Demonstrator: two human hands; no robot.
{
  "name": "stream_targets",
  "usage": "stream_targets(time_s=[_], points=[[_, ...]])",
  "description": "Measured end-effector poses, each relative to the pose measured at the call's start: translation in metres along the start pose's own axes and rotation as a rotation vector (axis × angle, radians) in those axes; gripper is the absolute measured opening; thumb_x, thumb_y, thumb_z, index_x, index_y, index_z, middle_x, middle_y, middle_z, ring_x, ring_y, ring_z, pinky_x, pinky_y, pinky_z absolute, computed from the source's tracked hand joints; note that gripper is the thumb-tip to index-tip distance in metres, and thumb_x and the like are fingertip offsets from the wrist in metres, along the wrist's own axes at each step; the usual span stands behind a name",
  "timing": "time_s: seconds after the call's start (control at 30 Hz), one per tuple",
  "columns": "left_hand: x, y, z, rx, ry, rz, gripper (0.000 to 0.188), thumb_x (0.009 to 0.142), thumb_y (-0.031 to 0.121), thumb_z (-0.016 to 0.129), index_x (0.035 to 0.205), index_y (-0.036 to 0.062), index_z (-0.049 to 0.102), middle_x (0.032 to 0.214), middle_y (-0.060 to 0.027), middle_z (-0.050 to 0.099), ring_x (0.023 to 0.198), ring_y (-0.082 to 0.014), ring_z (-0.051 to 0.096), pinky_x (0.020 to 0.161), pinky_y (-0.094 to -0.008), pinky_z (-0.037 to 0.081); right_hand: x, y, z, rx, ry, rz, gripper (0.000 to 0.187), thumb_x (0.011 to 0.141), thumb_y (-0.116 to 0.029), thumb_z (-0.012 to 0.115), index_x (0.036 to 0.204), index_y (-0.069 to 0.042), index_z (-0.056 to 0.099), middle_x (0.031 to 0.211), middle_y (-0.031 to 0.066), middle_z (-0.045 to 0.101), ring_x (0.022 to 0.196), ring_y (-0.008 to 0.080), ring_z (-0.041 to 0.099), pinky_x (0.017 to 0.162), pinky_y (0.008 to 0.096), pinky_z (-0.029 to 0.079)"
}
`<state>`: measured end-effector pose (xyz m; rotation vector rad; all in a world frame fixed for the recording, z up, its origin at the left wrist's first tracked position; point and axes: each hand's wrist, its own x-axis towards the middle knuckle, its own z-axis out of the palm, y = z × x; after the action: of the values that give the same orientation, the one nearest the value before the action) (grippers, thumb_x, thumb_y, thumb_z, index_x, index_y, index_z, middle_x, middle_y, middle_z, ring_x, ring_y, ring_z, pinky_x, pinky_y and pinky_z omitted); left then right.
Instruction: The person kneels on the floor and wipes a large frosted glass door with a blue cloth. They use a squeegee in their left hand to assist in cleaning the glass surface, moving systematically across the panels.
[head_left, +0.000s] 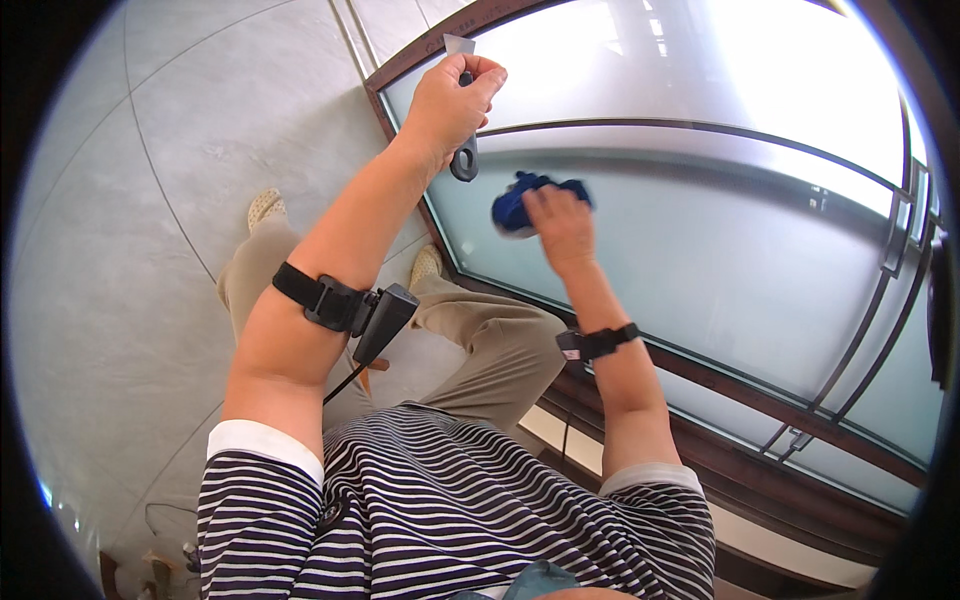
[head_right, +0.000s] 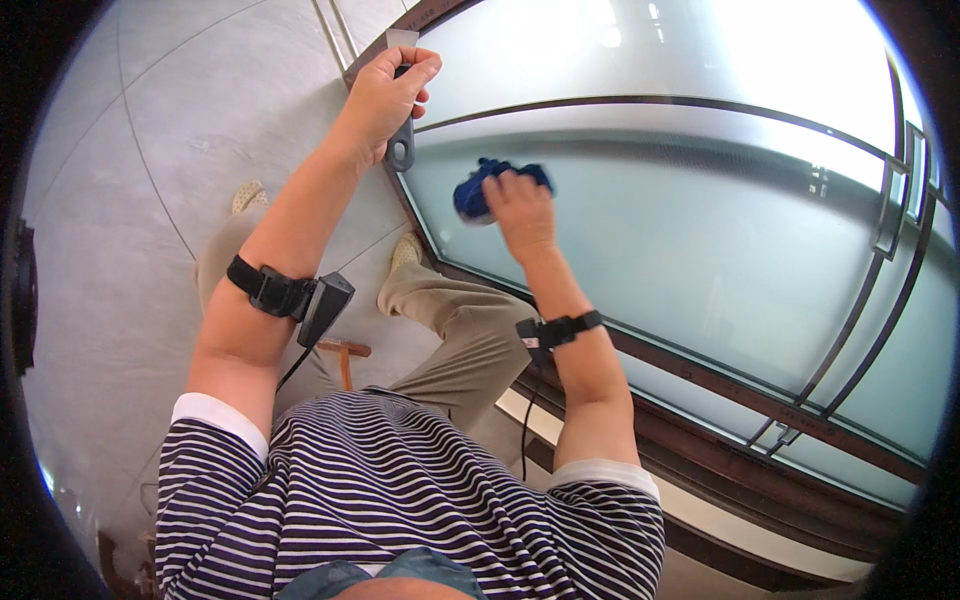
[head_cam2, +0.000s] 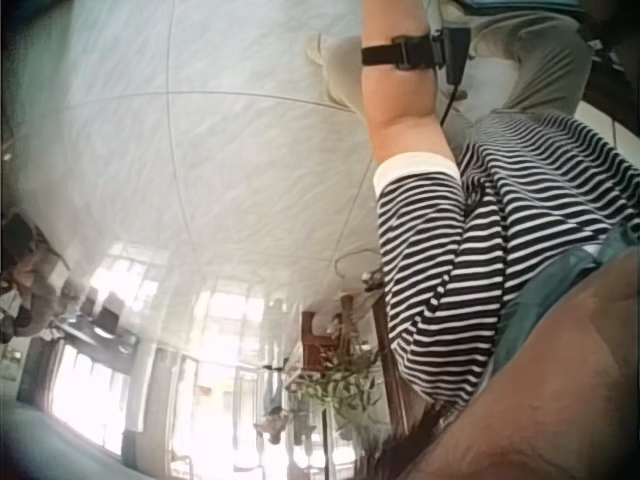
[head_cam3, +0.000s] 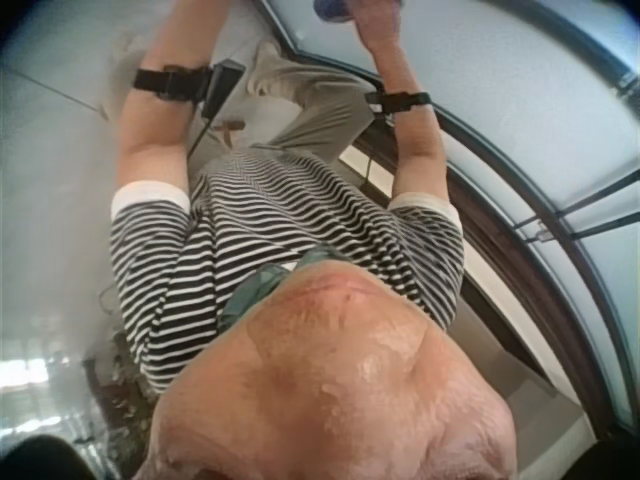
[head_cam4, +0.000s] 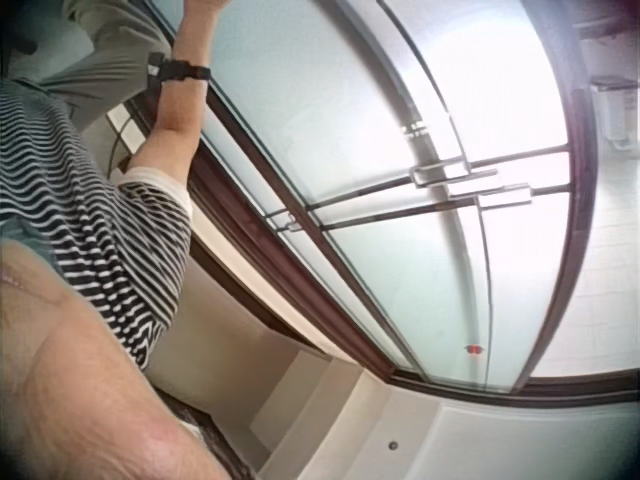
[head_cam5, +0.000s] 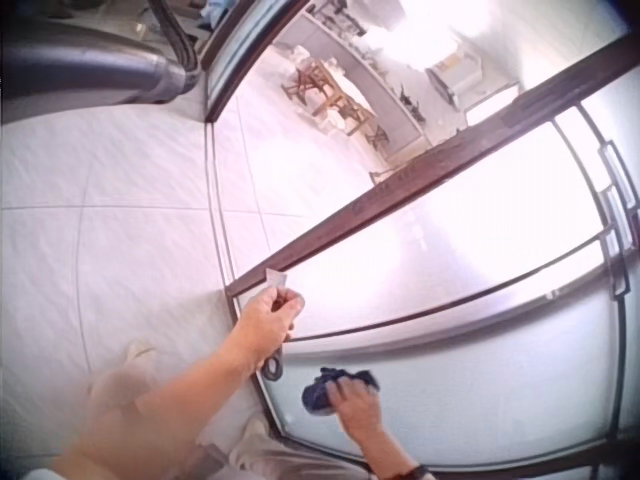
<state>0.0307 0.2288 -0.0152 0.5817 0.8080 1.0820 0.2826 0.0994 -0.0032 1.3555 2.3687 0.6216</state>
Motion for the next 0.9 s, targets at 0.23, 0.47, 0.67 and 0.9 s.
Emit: stream_targets(time_s=[0.23, 0.47, 0.67, 0.9], points=[[-0.001, 0.008, -0.002, -0.066, 0.063, 0.024, 0.023, 0.088, 0.030, 0.070, 0.097, 0.0108, 0.063, 0.083, 0.0030, 0.055, 0.073, -0.0066, 0.051, 0.063, -0.0222, 0.046, 0.082, 0.131, -0.230, -0.464, 0.694, 0.801, 0.046, 0.077, -0.008, 0.067, 0.121, -0.002, 0.057, 0.115, 0.0159, 0.059, 0.105, 0.0368, 0.055, 0.092, 0.0471, 0.047], [0.000, 0.018, -0.007, -0.121, 0.102, 0.010, 0.023, 0.088, 0.029, 0.070, 0.098, 0.0096, 0.062, 0.084, 0.0022, 0.056, 0.072, -0.0072, 0.050, 0.065, -0.0225, 0.046, 0.117, 0.113, -0.132, -0.466, 0.680, 0.313, 0.036, 0.081, -0.009, 0.062, 0.117, -0.006, 0.062, 0.115, 0.0114, 0.063, 0.112, 0.0290, 0.057, 0.091, 0.0439, 0.042], [0.004, 0.019, -0.006, -0.247, 0.124, -0.008, 0.017, 0.089, 0.022, 0.067, 0.099, 0.0087, 0.062, 0.088, 0.0016, 0.061, 0.072, -0.0074, 0.052, 0.063, -0.0225, 0.047, 0.051, -0.016, 0.047, -0.022, 0.036, -0.187, 0.031, 0.079, -0.018, 0.057, 0.110, -0.014, 0.063, 0.103, 0.0029, 0.060, 0.087, 0.0194, 0.055, 0.065, 0.0343, 0.044], [0.010, 0.026, -0.013, -0.332, 0.199, 0.025, 0.016, 0.090, 0.019, 0.065, 0.099, 0.0067, 0.061, 0.090, -0.0032, 0.062, 0.070, -0.0096, 0.054, 0.062, -0.0244, 0.048, 0.086, 0.046, -0.044, -0.174, 0.288, 0.126, 0.032, 0.088, -0.013, 0.057, 0.118, -0.024, 0.061, 0.101, 0.0044, 0.063, 0.090, 0.0251, 0.060, 0.069, 0.0410, 0.049]])
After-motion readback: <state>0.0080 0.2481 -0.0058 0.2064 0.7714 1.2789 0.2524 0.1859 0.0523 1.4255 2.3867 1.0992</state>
